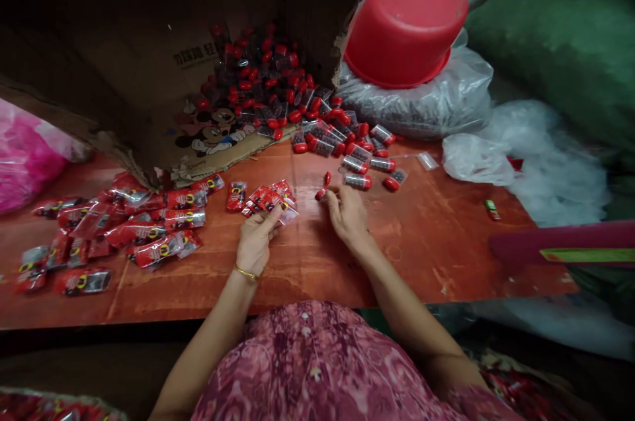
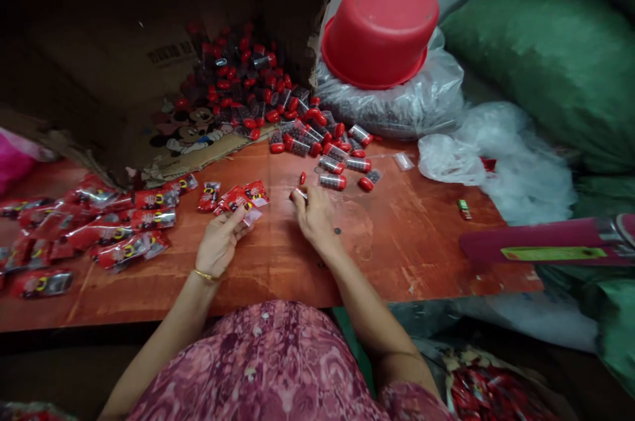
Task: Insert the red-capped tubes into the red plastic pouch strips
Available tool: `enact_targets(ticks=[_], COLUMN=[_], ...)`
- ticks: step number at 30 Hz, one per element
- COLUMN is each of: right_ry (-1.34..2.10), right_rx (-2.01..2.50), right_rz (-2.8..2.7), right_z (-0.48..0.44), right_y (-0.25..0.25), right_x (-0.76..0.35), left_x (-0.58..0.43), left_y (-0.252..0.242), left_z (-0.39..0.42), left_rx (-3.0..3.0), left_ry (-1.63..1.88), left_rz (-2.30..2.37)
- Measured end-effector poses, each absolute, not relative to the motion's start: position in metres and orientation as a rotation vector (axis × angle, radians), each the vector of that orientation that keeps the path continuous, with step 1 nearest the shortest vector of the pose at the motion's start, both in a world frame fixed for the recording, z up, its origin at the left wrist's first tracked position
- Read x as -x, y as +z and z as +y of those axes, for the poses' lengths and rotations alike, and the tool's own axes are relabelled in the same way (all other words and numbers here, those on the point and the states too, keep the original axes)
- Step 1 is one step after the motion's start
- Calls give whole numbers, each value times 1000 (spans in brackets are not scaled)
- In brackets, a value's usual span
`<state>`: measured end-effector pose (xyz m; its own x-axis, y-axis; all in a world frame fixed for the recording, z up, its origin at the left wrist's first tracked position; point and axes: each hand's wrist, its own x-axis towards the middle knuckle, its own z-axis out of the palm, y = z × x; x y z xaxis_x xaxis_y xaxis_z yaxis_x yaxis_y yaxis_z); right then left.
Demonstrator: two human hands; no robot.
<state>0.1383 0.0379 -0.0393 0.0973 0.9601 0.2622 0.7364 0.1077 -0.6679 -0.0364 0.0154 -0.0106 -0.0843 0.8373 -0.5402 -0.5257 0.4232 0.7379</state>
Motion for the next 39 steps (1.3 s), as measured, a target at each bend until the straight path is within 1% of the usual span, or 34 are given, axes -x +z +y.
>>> enact_targets(ticks=[3, 6, 9, 13, 18, 21, 26, 30, 33, 35, 39], right_ry=[235, 207, 233, 390, 846, 1049, 1093, 1053, 1084, 1145, 1259], right_rx=[1836, 1848, 1801, 1640, 1388, 1229, 1168, 1115, 1089, 1068, 1022], right_rz=[-1844, -2046, -2039, -1838, -1049, -789, -809, -850, -874, -898, -969], right_z=[61, 75, 77, 74, 69, 63, 54, 48, 46, 47, 53], right_y=[-42, -47, -54, -63, -60, -49, -34, -28, -19, -10, 5], right_x=[-155, -154, -149, -149, -142, -129, -107, -95, -89, -86, -81], left_x=[32, 25, 23, 26, 19, 11, 2, 1, 6, 11, 20], left_y=[-12, -13, -16, -22, -22, -18, -13, -18, -27, -32, -35], left_z=[13, 8, 5, 6, 10, 8, -1, -3, 0, 3, 8], left_rx=[-350, -354, -338, -373, -428, -479, -688, -817, -772, -677, -442], left_ry=[1086, 1026, 1012, 1036, 1071, 1037, 990, 1084, 1233, 1307, 1312], left_rz=[1174, 1163, 1171, 1173, 1053, 940, 899, 970, 1004, 947, 796])
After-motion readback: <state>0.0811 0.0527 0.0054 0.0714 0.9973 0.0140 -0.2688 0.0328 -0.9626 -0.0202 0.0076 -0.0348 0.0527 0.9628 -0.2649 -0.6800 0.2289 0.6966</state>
